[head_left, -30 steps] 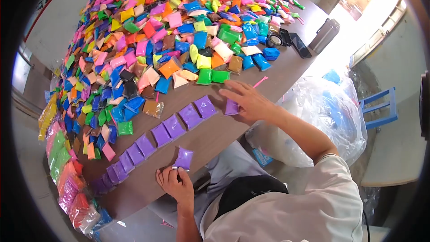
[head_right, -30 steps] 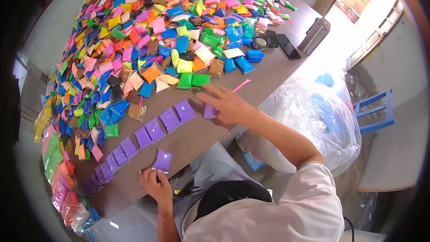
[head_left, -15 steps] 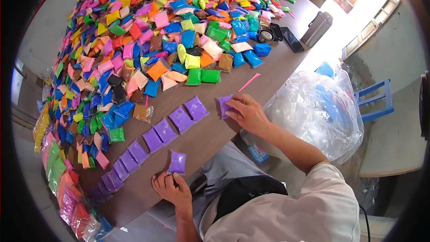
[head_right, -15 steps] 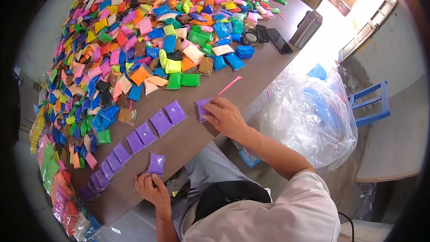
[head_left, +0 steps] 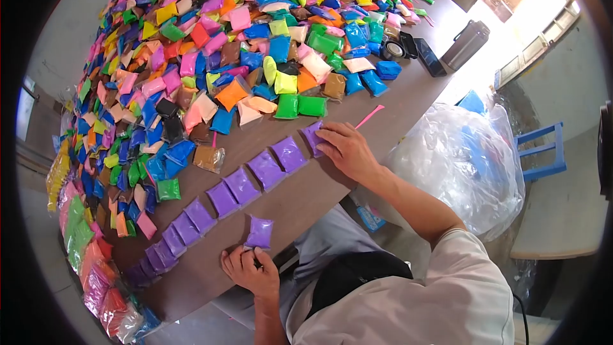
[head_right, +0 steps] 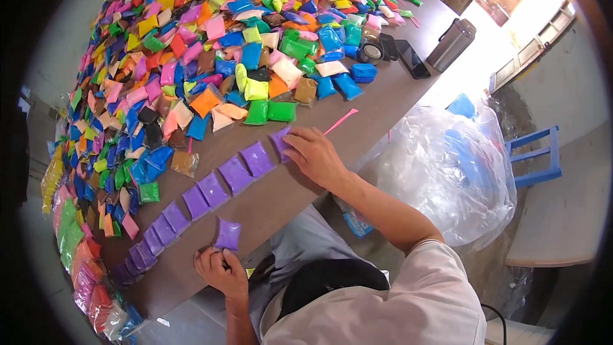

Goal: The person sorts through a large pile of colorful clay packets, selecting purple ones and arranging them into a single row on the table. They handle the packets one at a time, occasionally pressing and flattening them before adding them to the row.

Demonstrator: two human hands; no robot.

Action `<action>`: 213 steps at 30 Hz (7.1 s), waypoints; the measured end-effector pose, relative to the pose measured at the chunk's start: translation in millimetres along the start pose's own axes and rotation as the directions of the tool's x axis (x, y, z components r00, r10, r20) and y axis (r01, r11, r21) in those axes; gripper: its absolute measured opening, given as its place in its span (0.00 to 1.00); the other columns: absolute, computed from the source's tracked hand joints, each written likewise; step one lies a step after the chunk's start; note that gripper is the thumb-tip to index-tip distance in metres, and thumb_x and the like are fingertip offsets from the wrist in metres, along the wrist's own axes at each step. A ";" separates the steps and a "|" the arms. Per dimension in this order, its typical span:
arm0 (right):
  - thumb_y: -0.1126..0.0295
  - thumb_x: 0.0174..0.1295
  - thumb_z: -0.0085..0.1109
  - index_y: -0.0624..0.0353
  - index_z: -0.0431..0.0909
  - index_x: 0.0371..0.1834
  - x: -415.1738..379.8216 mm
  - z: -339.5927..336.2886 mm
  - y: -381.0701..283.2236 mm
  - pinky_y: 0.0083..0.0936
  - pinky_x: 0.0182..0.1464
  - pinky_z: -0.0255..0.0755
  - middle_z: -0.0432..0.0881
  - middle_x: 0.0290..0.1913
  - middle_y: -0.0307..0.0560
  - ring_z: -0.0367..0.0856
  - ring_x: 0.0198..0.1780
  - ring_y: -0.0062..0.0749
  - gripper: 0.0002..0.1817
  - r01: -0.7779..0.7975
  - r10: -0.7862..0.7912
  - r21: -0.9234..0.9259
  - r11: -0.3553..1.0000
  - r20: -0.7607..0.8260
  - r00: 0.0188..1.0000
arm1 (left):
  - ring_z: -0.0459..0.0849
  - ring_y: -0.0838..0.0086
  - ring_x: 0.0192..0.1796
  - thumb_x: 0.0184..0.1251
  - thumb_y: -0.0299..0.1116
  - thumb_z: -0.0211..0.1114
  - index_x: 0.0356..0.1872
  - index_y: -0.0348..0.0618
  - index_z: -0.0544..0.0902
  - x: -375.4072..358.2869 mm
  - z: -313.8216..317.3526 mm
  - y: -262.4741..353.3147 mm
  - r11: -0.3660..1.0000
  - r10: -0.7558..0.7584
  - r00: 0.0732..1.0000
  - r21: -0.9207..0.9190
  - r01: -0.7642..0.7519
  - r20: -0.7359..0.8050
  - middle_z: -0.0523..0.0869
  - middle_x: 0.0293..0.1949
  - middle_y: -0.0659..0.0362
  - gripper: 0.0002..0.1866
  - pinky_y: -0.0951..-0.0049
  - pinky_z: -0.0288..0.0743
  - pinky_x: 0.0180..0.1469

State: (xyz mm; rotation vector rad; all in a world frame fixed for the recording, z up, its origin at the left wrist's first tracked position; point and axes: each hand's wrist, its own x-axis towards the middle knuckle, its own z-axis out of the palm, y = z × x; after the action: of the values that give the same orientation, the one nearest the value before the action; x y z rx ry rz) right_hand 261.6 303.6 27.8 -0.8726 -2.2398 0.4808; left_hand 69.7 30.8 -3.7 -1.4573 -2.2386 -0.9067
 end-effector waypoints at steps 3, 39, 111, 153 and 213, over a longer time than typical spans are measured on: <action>0.70 0.60 0.67 0.60 0.83 0.49 3.7 5.2 2.0 0.40 0.55 0.75 0.81 0.52 0.50 0.78 0.52 0.49 0.15 0.036 -0.036 -0.029 0.999 0.002 0.999 | 0.79 0.53 0.45 0.65 0.33 0.61 0.25 0.42 0.75 1.2 0.1 0.4 1.000 0.003 1.000 0.005 -0.003 0.004 0.79 0.38 0.53 0.10 0.44 0.71 0.61; 0.69 0.69 0.58 0.58 0.77 0.58 -37.2 5.7 -62.8 0.31 0.45 0.78 0.83 0.48 0.55 0.84 0.42 0.44 0.16 -0.124 0.128 0.327 0.937 0.007 0.992 | 0.78 0.50 0.49 0.61 0.27 0.62 0.27 0.39 0.75 -3.7 -9.0 0.5 0.992 0.086 0.996 -0.089 -0.087 -0.013 0.80 0.42 0.52 0.06 0.48 0.71 0.57; 0.72 0.58 0.67 0.62 0.81 0.51 25.9 0.0 -16.5 0.43 0.66 0.70 0.83 0.59 0.53 0.77 0.63 0.50 0.17 0.232 -0.231 -0.015 0.973 0.025 0.973 | 0.79 0.55 0.44 0.56 0.32 0.68 0.24 0.45 0.77 -2.4 -18.1 -6.2 0.987 0.090 0.996 -0.137 -0.085 0.028 0.81 0.41 0.58 0.08 0.50 0.72 0.58; 0.62 0.60 0.66 0.56 0.80 0.43 106.6 134.9 -100.2 0.38 0.57 0.76 0.78 0.46 0.46 0.80 0.52 0.45 0.13 0.509 -0.487 0.071 0.858 0.426 0.762 | 0.78 0.50 0.36 0.61 0.31 0.63 0.18 0.40 0.74 6.7 -97.3 -125.8 0.947 -0.046 0.998 0.316 0.059 -0.047 0.78 0.25 0.49 0.13 0.47 0.71 0.41; 0.47 0.57 0.68 0.49 0.77 0.61 622.4 310.3 -167.1 0.45 0.63 0.73 0.81 0.59 0.53 0.78 0.63 0.53 0.31 0.082 -0.083 -0.009 0.997 -0.107 0.991 | 0.72 0.56 0.29 0.64 0.30 0.62 0.15 0.45 0.68 40.0 -86.6 -136.7 0.917 -0.257 0.962 0.339 0.212 0.093 0.74 0.24 0.54 0.18 0.51 0.65 0.38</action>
State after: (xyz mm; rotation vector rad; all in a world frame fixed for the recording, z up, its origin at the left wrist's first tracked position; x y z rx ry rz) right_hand -372.9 593.5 185.7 -0.7857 -2.1701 0.3818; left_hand -77.0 -36.6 38.3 -1.1479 -2.5571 -0.4738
